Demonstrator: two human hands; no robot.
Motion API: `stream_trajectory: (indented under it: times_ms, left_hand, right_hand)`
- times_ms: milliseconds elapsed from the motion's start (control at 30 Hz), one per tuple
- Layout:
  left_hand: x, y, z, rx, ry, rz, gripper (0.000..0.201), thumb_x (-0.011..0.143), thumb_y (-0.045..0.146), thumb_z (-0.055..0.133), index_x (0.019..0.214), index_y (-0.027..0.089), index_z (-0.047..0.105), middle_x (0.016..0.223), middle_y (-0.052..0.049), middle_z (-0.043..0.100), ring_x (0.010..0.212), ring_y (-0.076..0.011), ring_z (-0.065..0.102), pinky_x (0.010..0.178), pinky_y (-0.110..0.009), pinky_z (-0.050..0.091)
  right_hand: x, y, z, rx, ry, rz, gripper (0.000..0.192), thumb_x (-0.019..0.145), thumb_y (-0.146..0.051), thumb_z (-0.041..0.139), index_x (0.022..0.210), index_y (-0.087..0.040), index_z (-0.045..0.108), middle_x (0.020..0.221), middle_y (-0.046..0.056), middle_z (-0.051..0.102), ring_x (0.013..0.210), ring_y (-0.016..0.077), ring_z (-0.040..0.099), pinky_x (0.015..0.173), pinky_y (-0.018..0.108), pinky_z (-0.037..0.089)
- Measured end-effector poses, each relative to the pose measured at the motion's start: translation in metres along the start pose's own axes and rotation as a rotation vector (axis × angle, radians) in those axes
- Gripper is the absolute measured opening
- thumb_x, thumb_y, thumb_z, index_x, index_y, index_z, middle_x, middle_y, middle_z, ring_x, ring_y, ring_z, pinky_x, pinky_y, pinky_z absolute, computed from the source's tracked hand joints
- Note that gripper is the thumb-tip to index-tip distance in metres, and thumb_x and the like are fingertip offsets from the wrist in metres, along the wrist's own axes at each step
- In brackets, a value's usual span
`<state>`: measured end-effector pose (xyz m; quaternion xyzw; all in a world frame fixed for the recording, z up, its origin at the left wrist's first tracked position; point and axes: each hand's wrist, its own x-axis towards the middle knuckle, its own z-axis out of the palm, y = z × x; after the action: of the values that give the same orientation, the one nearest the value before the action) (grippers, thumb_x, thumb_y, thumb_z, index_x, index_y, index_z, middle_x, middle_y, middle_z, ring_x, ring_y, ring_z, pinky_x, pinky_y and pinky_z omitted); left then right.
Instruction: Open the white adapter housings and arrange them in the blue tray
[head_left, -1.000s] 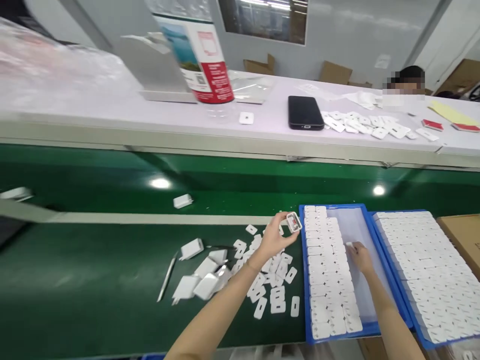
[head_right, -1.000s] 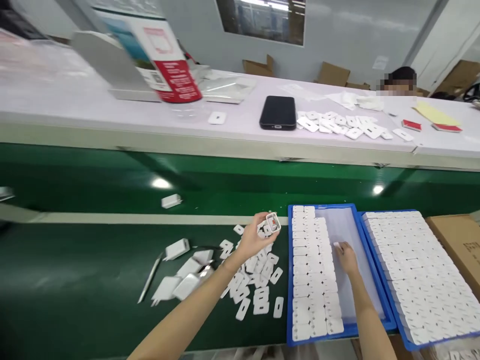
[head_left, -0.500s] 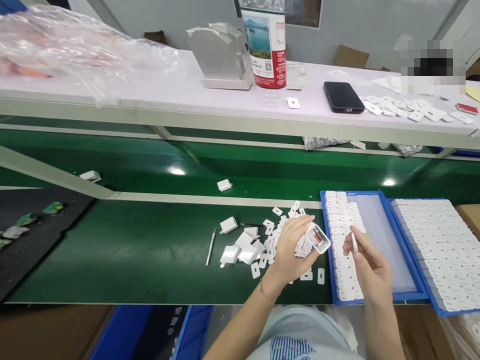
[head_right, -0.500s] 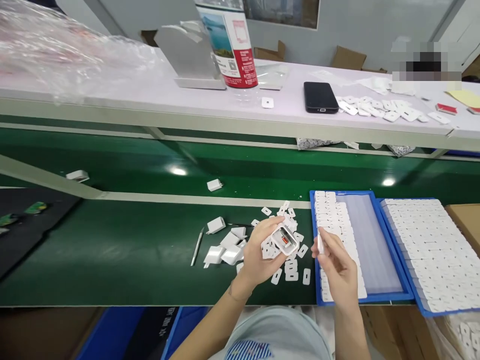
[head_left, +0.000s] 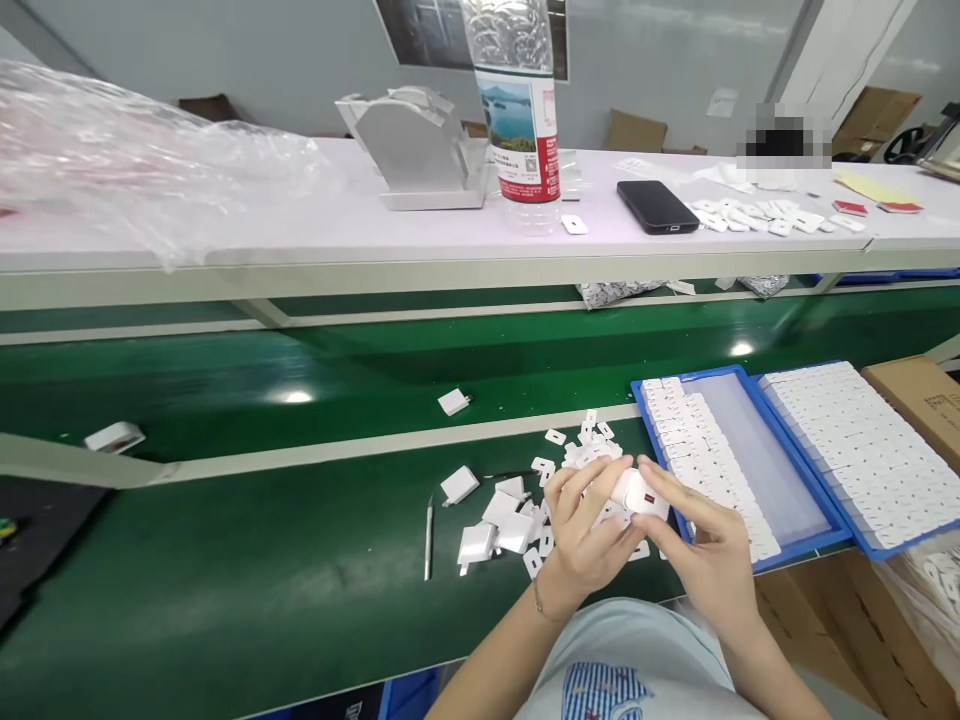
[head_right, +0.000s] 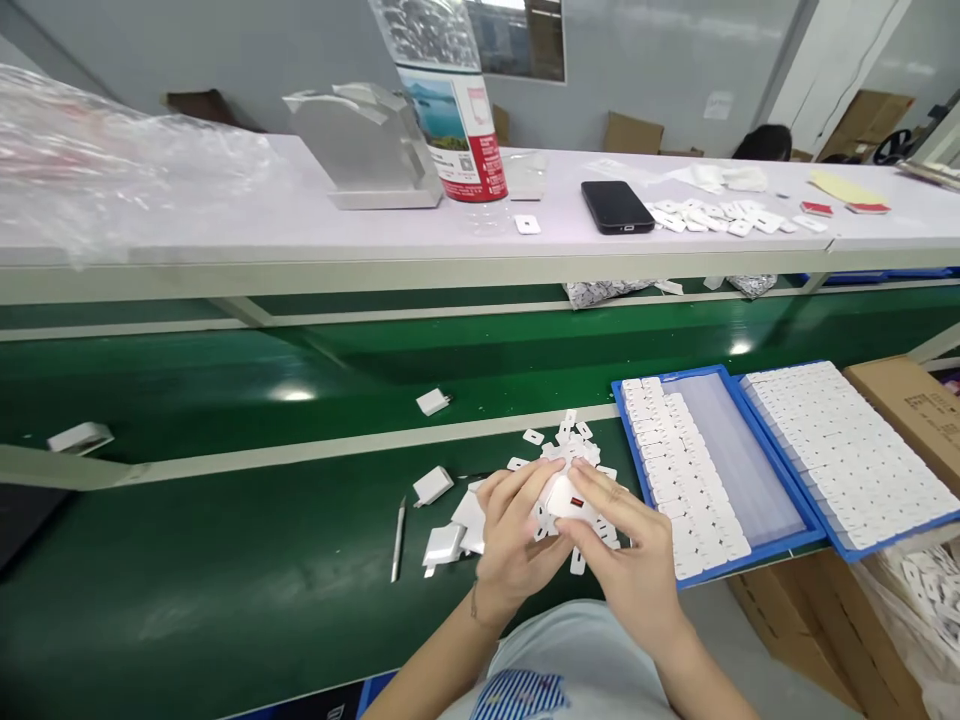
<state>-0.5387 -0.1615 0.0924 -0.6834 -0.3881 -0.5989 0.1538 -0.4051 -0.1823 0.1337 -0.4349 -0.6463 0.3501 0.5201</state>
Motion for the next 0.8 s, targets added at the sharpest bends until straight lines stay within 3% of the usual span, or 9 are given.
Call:
stream_trajectory:
  times_ms: [100,200,300,367,433,533,600,700,800]
  left_hand:
    - [-0.001,-0.003,-0.002,0.103,-0.004,0.078,0.008,0.092,0.019,0.057,0.087,0.024,0.053,0.099,-0.009,0.078,0.098,-0.0222,0.069,0.084,-0.039,0.041]
    - [-0.004,-0.002,-0.003,0.102,0.007,0.048,0.009,0.092,0.027,0.060,0.091,0.025,0.052,0.101,-0.007,0.077,0.096,-0.0201,0.071,0.085,-0.039,0.038]
    - [-0.007,0.000,-0.002,0.079,0.021,0.005,0.019,0.087,0.027,0.068,0.093,0.025,0.050,0.109,-0.006,0.076,0.096,-0.0197,0.071,0.087,-0.040,0.036]
    - [-0.008,0.001,-0.004,0.040,-0.005,0.010,0.021,0.086,0.021,0.069,0.095,0.026,0.051,0.115,-0.005,0.074,0.100,-0.0198,0.070,0.090,-0.042,0.036]
    - [-0.006,0.003,-0.010,-0.096,-0.119,-0.040,0.025,0.088,0.021,0.069,0.106,0.028,0.053,0.123,-0.006,0.071,0.109,-0.0218,0.067,0.094,-0.044,0.040]
    - [0.000,0.004,-0.023,-0.452,-0.362,-0.406,0.051,0.089,0.038,0.068,0.135,0.033,0.046,0.137,-0.012,0.059,0.123,-0.0267,0.059,0.097,-0.045,0.050]
    - [0.005,0.004,-0.030,-0.687,-0.472,-0.688,0.063,0.088,0.047,0.068,0.143,0.032,0.044,0.136,-0.015,0.056,0.123,-0.0277,0.059,0.097,-0.043,0.055]
    - [0.008,0.004,-0.031,-0.906,-0.502,-0.895,0.054,0.082,0.045,0.075,0.132,0.030,0.060,0.124,-0.012,0.060,0.118,-0.0272,0.062,0.098,-0.041,0.056]
    - [0.006,0.007,-0.022,-1.004,-0.398,-0.991,0.054,0.074,0.042,0.084,0.123,0.030,0.068,0.118,-0.010,0.061,0.116,-0.0276,0.063,0.100,-0.042,0.057]
  right_hand:
    - [-0.004,0.003,-0.001,0.023,-0.036,0.104,0.039,0.086,-0.024,0.071,0.123,-0.036,0.069,0.130,0.000,0.068,0.125,0.0258,0.062,0.106,0.043,0.053]
    - [-0.005,0.009,-0.004,0.186,-0.149,0.268,0.052,0.086,-0.039,0.073,0.136,-0.036,0.059,0.142,0.003,0.059,0.134,0.0276,0.053,0.109,0.047,0.049]
    - [-0.003,0.017,-0.005,0.418,-0.273,0.434,0.051,0.088,-0.050,0.067,0.135,-0.033,0.059,0.141,0.007,0.061,0.130,0.0280,0.057,0.105,0.046,0.053]
    - [-0.001,0.023,-0.004,0.492,-0.273,0.466,0.047,0.088,-0.051,0.067,0.128,-0.028,0.065,0.135,0.009,0.065,0.125,0.0287,0.061,0.103,0.046,0.053]
    - [0.001,0.027,-0.007,0.490,-0.223,0.414,0.045,0.086,-0.049,0.070,0.125,-0.026,0.067,0.131,0.010,0.067,0.122,0.0289,0.063,0.103,0.046,0.054]
    - [0.002,0.028,-0.020,0.369,-0.231,0.311,0.047,0.086,-0.041,0.071,0.130,-0.028,0.062,0.131,0.009,0.067,0.119,0.0269,0.064,0.099,0.043,0.056]
    - [0.002,0.025,-0.032,0.265,-0.278,0.277,0.055,0.086,-0.037,0.073,0.137,-0.031,0.054,0.132,0.009,0.065,0.118,0.0257,0.064,0.097,0.042,0.057]
    - [0.000,0.020,-0.042,0.144,-0.326,0.237,0.058,0.084,-0.034,0.075,0.137,-0.033,0.052,0.133,0.009,0.063,0.119,0.0260,0.062,0.095,0.040,0.057]
    - [-0.002,0.021,-0.041,0.119,-0.312,0.165,0.051,0.088,-0.035,0.072,0.135,-0.035,0.054,0.135,0.007,0.061,0.123,0.0263,0.058,0.097,0.040,0.055]
